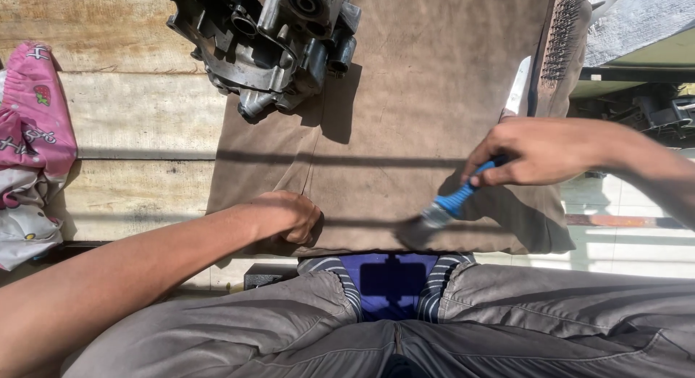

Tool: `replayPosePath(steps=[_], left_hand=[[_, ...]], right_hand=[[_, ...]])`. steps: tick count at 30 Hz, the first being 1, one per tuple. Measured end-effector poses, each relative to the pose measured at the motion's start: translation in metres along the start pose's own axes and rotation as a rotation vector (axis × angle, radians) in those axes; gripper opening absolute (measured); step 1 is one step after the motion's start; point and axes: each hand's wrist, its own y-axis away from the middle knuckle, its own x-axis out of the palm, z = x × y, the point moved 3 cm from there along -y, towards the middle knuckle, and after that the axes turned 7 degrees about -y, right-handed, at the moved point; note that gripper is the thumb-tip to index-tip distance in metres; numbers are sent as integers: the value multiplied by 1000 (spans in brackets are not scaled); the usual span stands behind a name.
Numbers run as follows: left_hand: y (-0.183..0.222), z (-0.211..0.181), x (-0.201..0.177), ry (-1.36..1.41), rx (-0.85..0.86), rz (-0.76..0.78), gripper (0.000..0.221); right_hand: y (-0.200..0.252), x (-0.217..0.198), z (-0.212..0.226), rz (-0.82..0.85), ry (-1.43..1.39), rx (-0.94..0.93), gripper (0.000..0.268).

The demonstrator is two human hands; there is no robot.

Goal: Cleaning and scraping residues from an engine crankcase part on a low workbench.

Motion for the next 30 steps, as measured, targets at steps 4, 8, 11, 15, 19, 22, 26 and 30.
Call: replayPosePath(steps=[4,8,11,15,19,22,26,30], left_hand=[[-8,1,5,197,-62,1,10],[-61,11,31,83,-18,-157,26],[-24,3,13,-17,0,-47,12],[-50,11,24,248,-34,-38,26],[-50,6,25,29,7,-118,7],[-115,33,65,164,133,-219,7],[-32,13,24,295,7,-93,19],[-115,20,54,-181,185,-136,21]], right_hand=[[-28,9,-10,-108,99,-93,15],[-8,-5,-23,-184,586,150,40],[-5,-7,-31,-123,415,166,30],[3,-15,1,-140,182,94,30],[-18,-6,-41,-182,557,170,36],[-16,-7,-60,-200,646,194,40],[11,-22,-33,-175,389,197,35],[8,-27,-30,-347,582,107,43]])
